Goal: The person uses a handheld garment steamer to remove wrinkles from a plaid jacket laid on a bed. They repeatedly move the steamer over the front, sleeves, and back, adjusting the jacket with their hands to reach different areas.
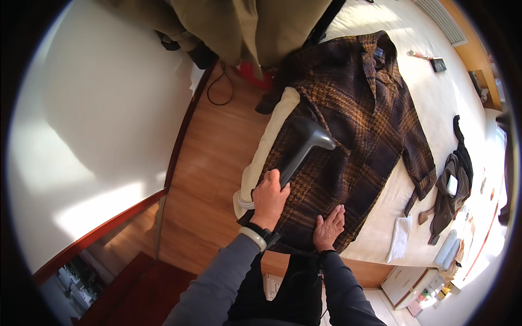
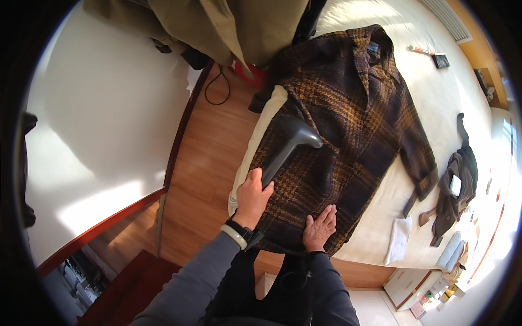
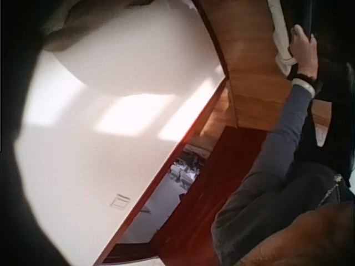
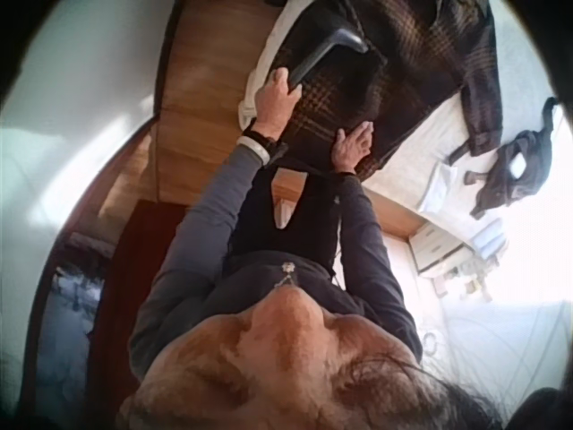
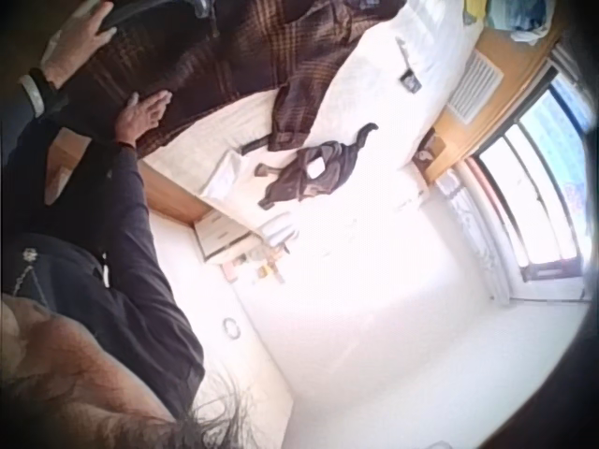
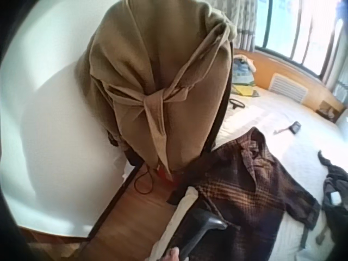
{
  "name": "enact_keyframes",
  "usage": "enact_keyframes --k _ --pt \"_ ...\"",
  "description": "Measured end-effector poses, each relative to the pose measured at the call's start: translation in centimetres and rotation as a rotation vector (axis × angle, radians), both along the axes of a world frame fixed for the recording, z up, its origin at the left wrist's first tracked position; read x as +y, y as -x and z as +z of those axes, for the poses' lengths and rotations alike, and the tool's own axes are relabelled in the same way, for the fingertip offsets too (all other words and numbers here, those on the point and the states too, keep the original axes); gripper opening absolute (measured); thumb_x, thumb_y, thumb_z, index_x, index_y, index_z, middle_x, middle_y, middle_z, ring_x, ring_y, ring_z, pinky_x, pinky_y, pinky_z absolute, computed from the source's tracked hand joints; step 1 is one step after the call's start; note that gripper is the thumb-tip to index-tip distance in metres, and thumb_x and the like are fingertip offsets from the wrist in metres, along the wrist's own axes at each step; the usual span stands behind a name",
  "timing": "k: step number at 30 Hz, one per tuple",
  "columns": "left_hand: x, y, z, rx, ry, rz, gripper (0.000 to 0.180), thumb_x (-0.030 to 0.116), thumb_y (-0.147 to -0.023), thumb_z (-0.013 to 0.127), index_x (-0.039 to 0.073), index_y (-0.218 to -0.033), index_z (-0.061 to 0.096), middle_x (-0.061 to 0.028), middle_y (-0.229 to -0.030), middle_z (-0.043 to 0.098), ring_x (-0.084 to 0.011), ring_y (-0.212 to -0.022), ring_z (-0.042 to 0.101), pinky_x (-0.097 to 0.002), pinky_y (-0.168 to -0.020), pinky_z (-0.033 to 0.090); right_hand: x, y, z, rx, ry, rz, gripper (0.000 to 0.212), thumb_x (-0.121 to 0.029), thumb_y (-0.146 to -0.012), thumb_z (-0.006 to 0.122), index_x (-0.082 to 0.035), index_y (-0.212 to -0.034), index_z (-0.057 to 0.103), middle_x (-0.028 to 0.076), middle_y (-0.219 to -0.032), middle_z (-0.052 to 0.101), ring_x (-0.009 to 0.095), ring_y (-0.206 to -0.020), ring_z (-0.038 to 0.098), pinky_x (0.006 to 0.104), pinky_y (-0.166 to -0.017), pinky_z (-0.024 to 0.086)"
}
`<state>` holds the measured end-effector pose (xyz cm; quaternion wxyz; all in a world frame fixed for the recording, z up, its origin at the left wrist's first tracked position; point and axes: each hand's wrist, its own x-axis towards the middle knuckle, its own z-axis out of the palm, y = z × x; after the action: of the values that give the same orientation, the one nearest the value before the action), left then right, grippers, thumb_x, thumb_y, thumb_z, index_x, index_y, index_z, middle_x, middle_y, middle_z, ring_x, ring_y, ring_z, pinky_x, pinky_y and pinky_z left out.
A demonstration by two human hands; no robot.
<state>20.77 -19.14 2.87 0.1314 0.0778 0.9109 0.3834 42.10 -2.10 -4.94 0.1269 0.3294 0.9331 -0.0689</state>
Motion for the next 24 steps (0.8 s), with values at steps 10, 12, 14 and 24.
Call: enact_keyframes --k 10,12,14,24 --pt "-8.1 -9.3 1.8 -0.181 0.276 -0.282 0.044 0.025 -0.094 0.075 0.004 -0.124 0.051 -0.0188 -0.107 0.063 -0.043 -0.088 0.067 -0.0515 -0.071 0.055 -0.2 -0.1 0.0 0.032 0.053 -0.029 0.09 -0.041 -0.101 0.063 -0.003 -0.167 0.015 0.016 -0.174 0.016 0.04 -0.153 0.025 0.0534 -0.119 0.024" --pt "-5.8 -8.2 1.1 -0.147 0.247 -0.263 0.044 0.024 -0.094 0.075 0.004 -0.123 0.05 -0.0191 -0.106 0.062 -0.0434 -0.087 0.067 -0.0516 -0.07 0.055 -0.2 -0.1 -0.1 0.03 0.055 -0.038 0.09 -0.041 -0.101 0.064 -0.003 -0.167 0.016 0.016 -0.174 0.016 0.039 -0.153 0.024 0.0531 -0.119 0.024" --pt "-2.2 -5.3 -0.5 -0.094 0.189 -0.213 0.044 0.024 -0.093 0.076 0.003 -0.121 0.049 -0.0199 -0.105 0.063 -0.0437 -0.086 0.067 -0.0518 -0.07 0.055 -0.3 -0.2 -0.2 0.021 0.059 -0.049 0.09 -0.041 -0.1 0.065 -0.003 -0.167 0.017 0.015 -0.174 0.016 0.039 -0.153 0.024 0.0529 -0.119 0.024" --pt "-2.8 -5.1 0.1 -0.142 0.236 -0.233 0.046 0.023 -0.092 0.077 0.001 -0.124 0.052 -0.0226 -0.109 0.066 -0.044 -0.091 0.07 -0.0521 -0.073 0.058 -0.4 0.0 -0.1 0.032 0.07 -0.066 0.091 -0.043 -0.098 0.068 -0.004 -0.166 0.02 0.015 -0.173 0.019 0.038 -0.151 0.026 0.0529 -0.117 0.026"
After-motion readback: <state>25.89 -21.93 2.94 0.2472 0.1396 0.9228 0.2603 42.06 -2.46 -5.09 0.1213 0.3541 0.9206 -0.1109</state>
